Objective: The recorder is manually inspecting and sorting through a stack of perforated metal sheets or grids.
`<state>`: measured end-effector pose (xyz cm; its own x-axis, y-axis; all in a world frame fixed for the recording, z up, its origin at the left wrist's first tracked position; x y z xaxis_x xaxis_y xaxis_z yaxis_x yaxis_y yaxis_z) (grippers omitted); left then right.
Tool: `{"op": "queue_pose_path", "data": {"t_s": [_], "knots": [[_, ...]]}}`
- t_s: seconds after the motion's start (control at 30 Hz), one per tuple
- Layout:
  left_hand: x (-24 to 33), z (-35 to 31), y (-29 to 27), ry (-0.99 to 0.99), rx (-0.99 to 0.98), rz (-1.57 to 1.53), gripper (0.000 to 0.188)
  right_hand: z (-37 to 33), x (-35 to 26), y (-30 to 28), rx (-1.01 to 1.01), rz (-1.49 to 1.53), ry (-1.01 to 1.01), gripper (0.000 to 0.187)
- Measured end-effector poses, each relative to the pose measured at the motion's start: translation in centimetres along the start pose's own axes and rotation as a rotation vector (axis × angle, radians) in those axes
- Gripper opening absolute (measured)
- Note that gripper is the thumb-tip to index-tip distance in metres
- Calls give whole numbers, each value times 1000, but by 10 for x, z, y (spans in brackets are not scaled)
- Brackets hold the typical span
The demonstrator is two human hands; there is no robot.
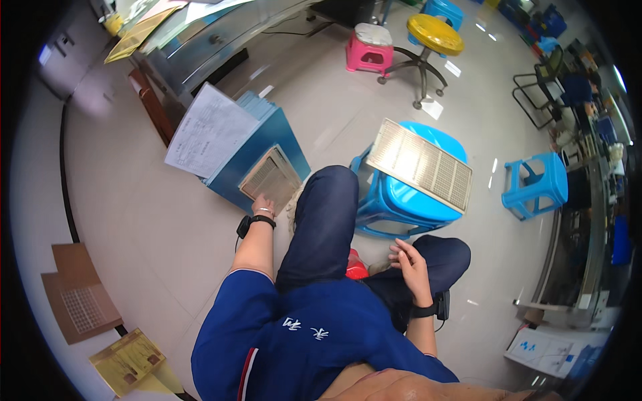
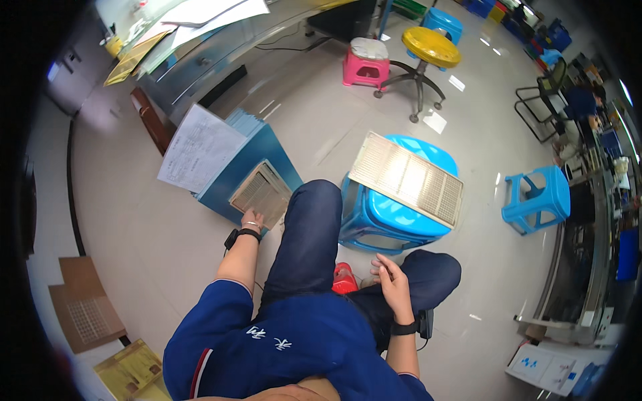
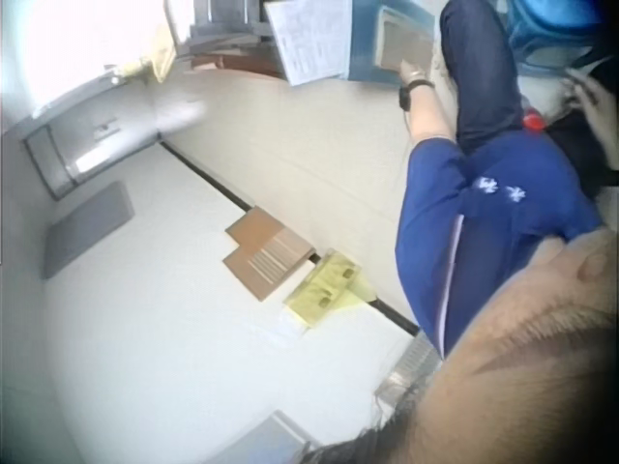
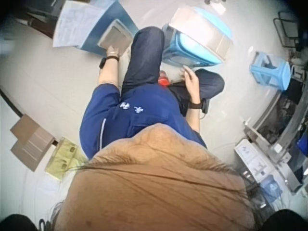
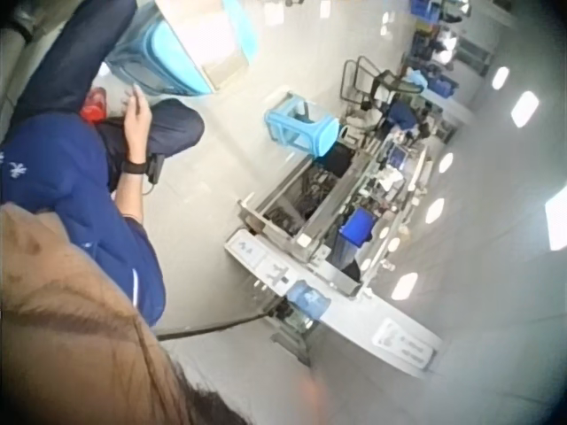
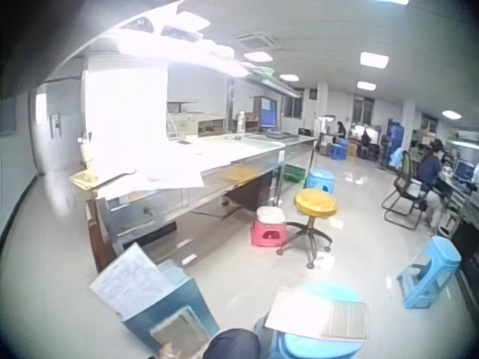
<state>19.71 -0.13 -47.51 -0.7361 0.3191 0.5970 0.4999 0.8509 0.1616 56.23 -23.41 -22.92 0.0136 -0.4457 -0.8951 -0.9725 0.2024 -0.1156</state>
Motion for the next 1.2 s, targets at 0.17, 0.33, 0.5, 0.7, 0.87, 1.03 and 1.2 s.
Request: {"op": "queue_pose_path", "data": {"t_s": [0.17,0.33,0.5,0.7,0.87,1.03,1.2], "knots": [[-24,7,-36,-90,-171,114,34,-10,0,-26,74,76,-61,34],[-26,-30,-34,-145,-476,133,27,-20,7,-67,246,137,-99,34],[5,-46,-4,26,-652,178,39,-16,-4,-88,351,190,-135,36],[30,-128,52,276,-705,349,32,10,-5,-70,368,253,-69,43],[52,-202,106,612,-949,295,23,47,7,-110,707,30,-252,45],[26,-250,176,604,-1244,480,24,86,8,-167,893,69,-176,48],[-26,-255,211,433,-1265,714,32,124,8,-180,655,268,-31,55]]}}
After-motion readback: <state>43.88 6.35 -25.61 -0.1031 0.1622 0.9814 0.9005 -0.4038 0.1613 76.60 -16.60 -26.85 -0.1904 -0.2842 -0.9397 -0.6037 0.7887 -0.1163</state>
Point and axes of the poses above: each hand's wrist, its own z-axis towards the middle knuckle, its own y-axis out of the palm, x = y × z, the point moved 4 cm from there along z, towards the middle knuckle, and after that the axes turned 7 degrees about y, right-handed, at the moved point
